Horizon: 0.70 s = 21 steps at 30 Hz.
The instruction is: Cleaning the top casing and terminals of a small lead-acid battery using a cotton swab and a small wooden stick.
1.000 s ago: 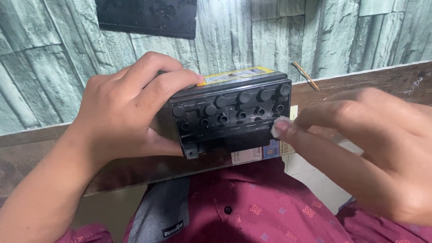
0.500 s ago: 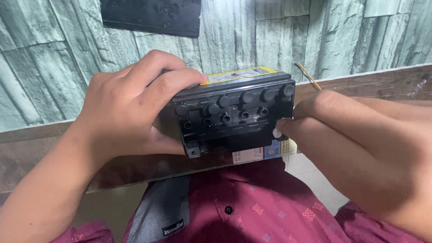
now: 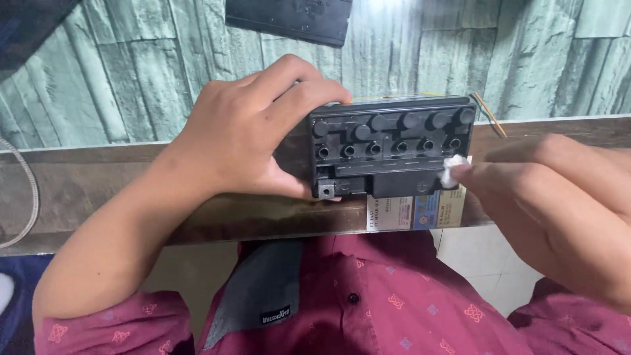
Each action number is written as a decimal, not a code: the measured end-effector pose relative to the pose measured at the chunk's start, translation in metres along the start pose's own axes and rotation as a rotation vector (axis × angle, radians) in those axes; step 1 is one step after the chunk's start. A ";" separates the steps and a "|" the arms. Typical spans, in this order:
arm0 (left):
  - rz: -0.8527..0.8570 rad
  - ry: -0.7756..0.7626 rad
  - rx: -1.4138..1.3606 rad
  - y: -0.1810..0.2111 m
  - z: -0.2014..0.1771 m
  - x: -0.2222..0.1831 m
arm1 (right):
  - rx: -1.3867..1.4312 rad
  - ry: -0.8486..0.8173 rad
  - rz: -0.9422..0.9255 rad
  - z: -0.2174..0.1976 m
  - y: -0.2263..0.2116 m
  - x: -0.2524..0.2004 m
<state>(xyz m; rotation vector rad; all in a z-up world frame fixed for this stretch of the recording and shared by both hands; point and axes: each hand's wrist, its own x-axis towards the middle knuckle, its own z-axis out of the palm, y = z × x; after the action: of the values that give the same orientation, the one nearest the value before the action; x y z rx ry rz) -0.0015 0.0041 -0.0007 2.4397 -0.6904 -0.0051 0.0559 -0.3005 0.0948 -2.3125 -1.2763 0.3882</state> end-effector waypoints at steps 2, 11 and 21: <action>-0.023 -0.023 -0.002 0.000 0.000 -0.001 | -0.018 -0.008 0.030 0.004 0.012 -0.029; -0.061 -0.080 -0.028 0.000 -0.002 0.000 | 0.001 -0.050 0.079 -0.002 -0.007 0.006; -0.085 -0.064 -0.036 0.005 -0.003 0.003 | -0.158 -0.120 0.026 -0.007 0.000 0.013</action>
<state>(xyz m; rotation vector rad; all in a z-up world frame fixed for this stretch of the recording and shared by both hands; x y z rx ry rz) -0.0004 0.0010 0.0052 2.4412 -0.6086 -0.1282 0.0660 -0.2913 0.1004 -2.4720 -1.3793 0.4560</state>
